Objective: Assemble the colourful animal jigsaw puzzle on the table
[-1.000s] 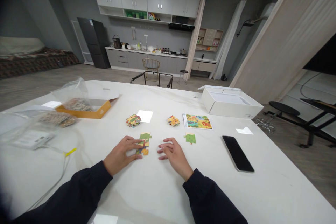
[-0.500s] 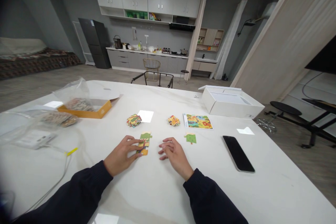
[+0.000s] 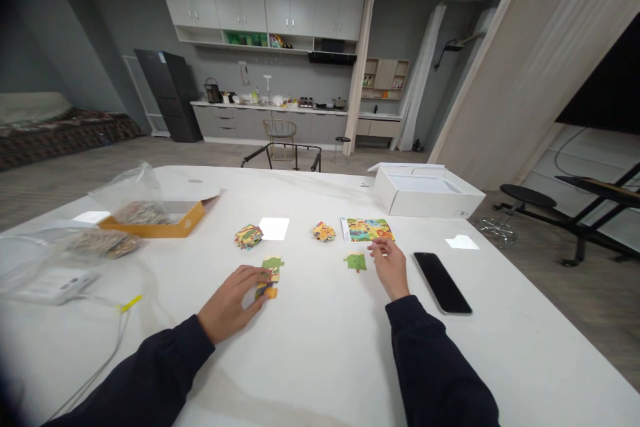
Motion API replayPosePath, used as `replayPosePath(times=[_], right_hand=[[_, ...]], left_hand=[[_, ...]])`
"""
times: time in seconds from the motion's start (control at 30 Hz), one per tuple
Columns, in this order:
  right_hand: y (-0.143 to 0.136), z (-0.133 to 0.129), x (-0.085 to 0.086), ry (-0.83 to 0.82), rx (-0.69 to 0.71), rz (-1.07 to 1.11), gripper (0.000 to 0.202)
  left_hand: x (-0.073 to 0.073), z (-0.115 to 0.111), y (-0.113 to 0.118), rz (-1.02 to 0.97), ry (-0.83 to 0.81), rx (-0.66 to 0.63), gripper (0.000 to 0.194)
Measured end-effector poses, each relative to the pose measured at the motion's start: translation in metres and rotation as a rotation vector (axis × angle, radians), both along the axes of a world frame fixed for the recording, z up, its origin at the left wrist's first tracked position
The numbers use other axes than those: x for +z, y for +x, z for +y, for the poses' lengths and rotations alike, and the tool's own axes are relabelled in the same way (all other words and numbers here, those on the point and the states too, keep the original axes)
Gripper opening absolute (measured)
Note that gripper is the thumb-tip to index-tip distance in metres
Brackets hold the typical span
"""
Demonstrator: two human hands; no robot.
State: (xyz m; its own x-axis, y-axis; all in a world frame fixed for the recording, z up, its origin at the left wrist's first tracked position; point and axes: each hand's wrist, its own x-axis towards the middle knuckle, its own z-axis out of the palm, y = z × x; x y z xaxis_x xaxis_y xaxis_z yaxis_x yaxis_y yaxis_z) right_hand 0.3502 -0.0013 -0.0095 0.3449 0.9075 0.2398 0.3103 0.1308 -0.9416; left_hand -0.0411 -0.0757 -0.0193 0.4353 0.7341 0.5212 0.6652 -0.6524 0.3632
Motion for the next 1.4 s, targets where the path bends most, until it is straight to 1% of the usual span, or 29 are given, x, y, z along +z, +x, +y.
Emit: replayPosePath(times=[0.1,0.27,0.43,0.63,0.7,0.73,0.8,0.87,0.93,0.97,1.03,1.13,1.2,1.23,1.3,1.33,1.37,1.4], right_hand=[[0.001,0.001,-0.006,0.015,0.011,-0.023,0.037],[-0.006,-0.001,-0.008,0.006,0.084,-0.097,0.034],[-0.006,-0.001,-0.009,-0.006,0.086,-0.132,0.032],[-0.006,-0.002,-0.011,0.018,0.083,-0.172,0.03],[-0.007,-0.002,-0.011,0.021,0.084,-0.16,0.03],[-0.008,-0.002,-0.011,0.02,0.088,-0.15,0.031],[-0.01,-0.002,-0.011,0.017,0.091,-0.133,0.033],[-0.011,-0.002,-0.012,0.014,0.092,-0.123,0.034],[-0.012,-0.002,-0.012,0.015,0.091,-0.119,0.034],[-0.012,-0.002,-0.013,0.016,0.091,-0.119,0.034],[-0.012,-0.002,-0.013,0.019,0.086,-0.122,0.032],[-0.012,-0.002,-0.013,0.024,0.077,-0.132,0.03],[-0.012,-0.002,-0.012,0.028,0.075,-0.132,0.03],[-0.012,-0.002,-0.013,0.028,0.073,-0.132,0.03],[-0.011,-0.001,-0.014,0.025,0.059,-0.14,0.03],[-0.01,0.0,-0.015,0.02,0.05,-0.148,0.029],[-0.009,0.001,-0.016,0.012,0.048,-0.159,0.028],[-0.007,0.002,-0.017,0.002,0.056,-0.173,0.026]], left_hand=[[-0.003,0.003,-0.003,0.021,-0.005,0.026,0.028],[-0.005,0.005,-0.005,0.129,-0.026,0.016,0.026],[0.002,0.005,-0.004,0.149,-0.06,0.001,0.022],[0.01,0.004,-0.007,0.082,-0.092,-0.053,0.024],[0.013,0.007,-0.009,0.039,-0.08,-0.036,0.023],[0.014,0.011,-0.011,0.005,-0.059,0.002,0.021],[0.015,0.026,-0.015,-0.077,0.015,0.151,0.017],[0.015,0.047,-0.021,-0.128,0.109,0.345,0.017],[0.01,0.07,-0.027,-0.11,0.168,0.489,0.021],[0.007,0.08,-0.029,-0.094,0.177,0.533,0.023],[0.0,0.096,-0.034,-0.074,0.168,0.577,0.022],[-0.01,0.108,-0.039,-0.099,0.129,0.559,0.02],[-0.01,0.109,-0.043,-0.157,0.101,0.558,0.021],[-0.008,0.107,-0.044,-0.19,0.094,0.57,0.023],[0.003,0.101,-0.041,-0.237,0.102,0.573,0.028],[0.009,0.095,-0.035,-0.25,0.112,0.542,0.03],[0.016,0.088,-0.025,-0.254,0.114,0.476,0.03],[0.022,0.08,-0.011,-0.253,0.102,0.378,0.03]])
